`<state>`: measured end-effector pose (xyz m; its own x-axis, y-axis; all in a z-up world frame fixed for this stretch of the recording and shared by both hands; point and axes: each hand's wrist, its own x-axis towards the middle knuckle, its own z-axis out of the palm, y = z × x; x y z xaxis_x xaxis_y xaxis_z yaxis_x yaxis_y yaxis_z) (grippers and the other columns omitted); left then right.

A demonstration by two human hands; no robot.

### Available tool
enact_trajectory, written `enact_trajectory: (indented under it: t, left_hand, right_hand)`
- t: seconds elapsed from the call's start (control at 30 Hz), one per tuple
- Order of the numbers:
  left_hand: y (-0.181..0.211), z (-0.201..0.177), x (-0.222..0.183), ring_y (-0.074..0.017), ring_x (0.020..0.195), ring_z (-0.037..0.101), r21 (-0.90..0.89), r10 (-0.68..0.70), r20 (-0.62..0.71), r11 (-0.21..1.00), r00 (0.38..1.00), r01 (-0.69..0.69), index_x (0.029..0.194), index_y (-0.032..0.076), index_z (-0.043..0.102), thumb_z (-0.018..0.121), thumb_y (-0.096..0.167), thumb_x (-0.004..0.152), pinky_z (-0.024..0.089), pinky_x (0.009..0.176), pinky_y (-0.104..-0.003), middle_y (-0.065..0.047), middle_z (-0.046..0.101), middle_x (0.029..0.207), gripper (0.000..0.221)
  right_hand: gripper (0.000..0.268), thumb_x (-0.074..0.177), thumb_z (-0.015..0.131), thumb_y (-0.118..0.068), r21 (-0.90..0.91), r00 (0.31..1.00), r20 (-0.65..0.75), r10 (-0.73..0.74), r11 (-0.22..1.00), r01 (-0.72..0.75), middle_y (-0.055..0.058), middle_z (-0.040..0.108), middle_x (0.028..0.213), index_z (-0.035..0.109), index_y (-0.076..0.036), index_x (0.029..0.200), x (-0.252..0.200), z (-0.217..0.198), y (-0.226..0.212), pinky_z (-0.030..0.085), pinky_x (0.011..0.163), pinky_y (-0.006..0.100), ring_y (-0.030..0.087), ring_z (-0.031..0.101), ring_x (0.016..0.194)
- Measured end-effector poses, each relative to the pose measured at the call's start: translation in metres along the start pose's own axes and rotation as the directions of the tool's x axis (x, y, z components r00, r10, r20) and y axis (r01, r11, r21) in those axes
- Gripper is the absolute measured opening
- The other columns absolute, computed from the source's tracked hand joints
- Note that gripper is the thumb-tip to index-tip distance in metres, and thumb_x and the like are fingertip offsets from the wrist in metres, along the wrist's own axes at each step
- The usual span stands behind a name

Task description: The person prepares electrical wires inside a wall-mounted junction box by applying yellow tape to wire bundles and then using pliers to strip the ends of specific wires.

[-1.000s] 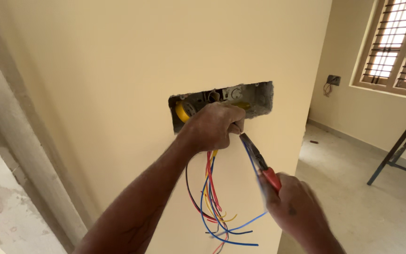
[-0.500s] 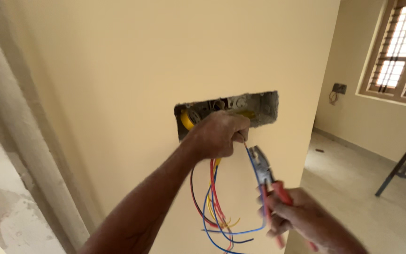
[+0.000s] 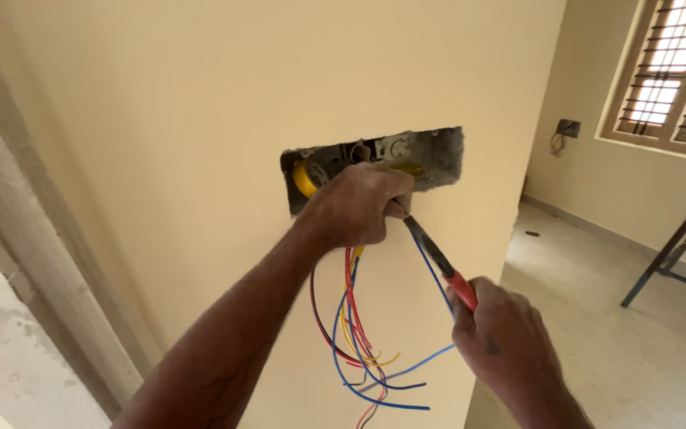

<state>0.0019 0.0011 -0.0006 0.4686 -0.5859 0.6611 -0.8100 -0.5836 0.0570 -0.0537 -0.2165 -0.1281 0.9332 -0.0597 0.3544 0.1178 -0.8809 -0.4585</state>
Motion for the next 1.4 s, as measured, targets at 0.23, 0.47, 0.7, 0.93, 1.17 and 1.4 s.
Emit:
enact_trajectory:
  t: [0.23, 0.47, 0.7, 0.93, 1.17, 1.4]
  left_hand:
    - [-0.009, 0.001, -0.002, -0.0267, 0.065, 0.063, 0.008, 0.015, 0.034, 1.000, 0.999, -0.016, 0.069, 0.002, 0.053, 0.063, -0.018, 0.056, 0.048, 0.058, -0.040, -0.008, 0.063, 0.067, 0.025]
    - [-0.010, -0.004, -0.003, -0.0282, 0.073, 0.066, -0.040, 0.162, -0.056, 0.986, 0.985, -0.164, 0.073, 0.003, 0.056, 0.063, -0.016, 0.062, 0.050, 0.062, -0.040, -0.009, 0.065, 0.075, 0.023]
    - [-0.013, 0.004, -0.001, -0.0267, 0.072, 0.069, -0.017, 0.070, -0.001, 0.997, 0.998, -0.070, 0.072, 0.001, 0.056, 0.063, -0.016, 0.060, 0.053, 0.062, -0.039, -0.009, 0.069, 0.074, 0.022]
    - [0.001, 0.002, -0.001, -0.0254, 0.073, 0.071, -0.010, 0.032, -0.004, 0.999, 0.999, -0.032, 0.073, 0.002, 0.058, 0.062, -0.017, 0.060, 0.054, 0.061, -0.038, -0.009, 0.071, 0.076, 0.024]
    - [-0.010, 0.004, -0.003, -0.0263, 0.067, 0.064, -0.006, 0.019, 0.006, 1.000, 1.000, -0.019, 0.072, 0.002, 0.053, 0.062, -0.018, 0.056, 0.048, 0.058, -0.041, -0.008, 0.064, 0.069, 0.027]
    - [-0.011, 0.001, -0.001, -0.0258, 0.067, 0.064, -0.010, 0.036, 0.013, 0.999, 0.999, -0.036, 0.068, 0.004, 0.053, 0.060, -0.019, 0.059, 0.048, 0.057, -0.040, -0.006, 0.064, 0.069, 0.026]
  right_hand:
    - [0.037, 0.093, 0.061, -0.042, 0.567, 0.455, 0.487, -0.745, -0.126, -0.814, 0.003, 0.061, 0.072, 0.064, -0.006, 0.096, 0.022, 0.073, 0.032, 0.036, 0.035, 0.023, 0.009, 0.039, 0.046]
    - [0.041, 0.096, 0.061, -0.043, 0.829, 0.714, 0.559, -0.422, 0.314, -0.464, 0.009, 0.061, 0.067, 0.068, -0.005, 0.112, 0.022, 0.054, 0.022, 0.045, 0.044, 0.030, 0.013, 0.049, 0.045]
    - [0.029, 0.098, 0.060, -0.033, 0.244, 0.991, 0.134, -0.023, 0.970, -0.011, 0.017, 0.066, 0.067, 0.066, -0.004, 0.102, -0.001, -0.010, 0.014, 0.050, 0.062, 0.045, 0.029, 0.064, 0.062]
    - [0.029, 0.092, 0.061, -0.021, 0.223, 0.980, -0.143, -0.141, 0.960, 0.170, 0.024, 0.071, 0.083, 0.063, 0.001, 0.111, -0.011, -0.010, -0.017, 0.053, 0.070, 0.052, 0.041, 0.071, 0.075]
    - [0.024, 0.091, 0.060, -0.020, 0.661, 0.969, 0.240, -0.062, 0.741, -0.116, 0.015, 0.076, 0.079, 0.071, -0.004, 0.106, 0.019, 0.036, 0.004, 0.058, 0.068, 0.039, 0.025, 0.073, 0.068]
    - [0.046, 0.098, 0.062, -0.047, 0.692, 0.380, 0.398, -0.835, 0.001, -0.722, 0.010, 0.064, 0.079, 0.061, -0.001, 0.099, 0.031, 0.063, 0.028, 0.040, 0.041, 0.018, 0.002, 0.050, 0.051]
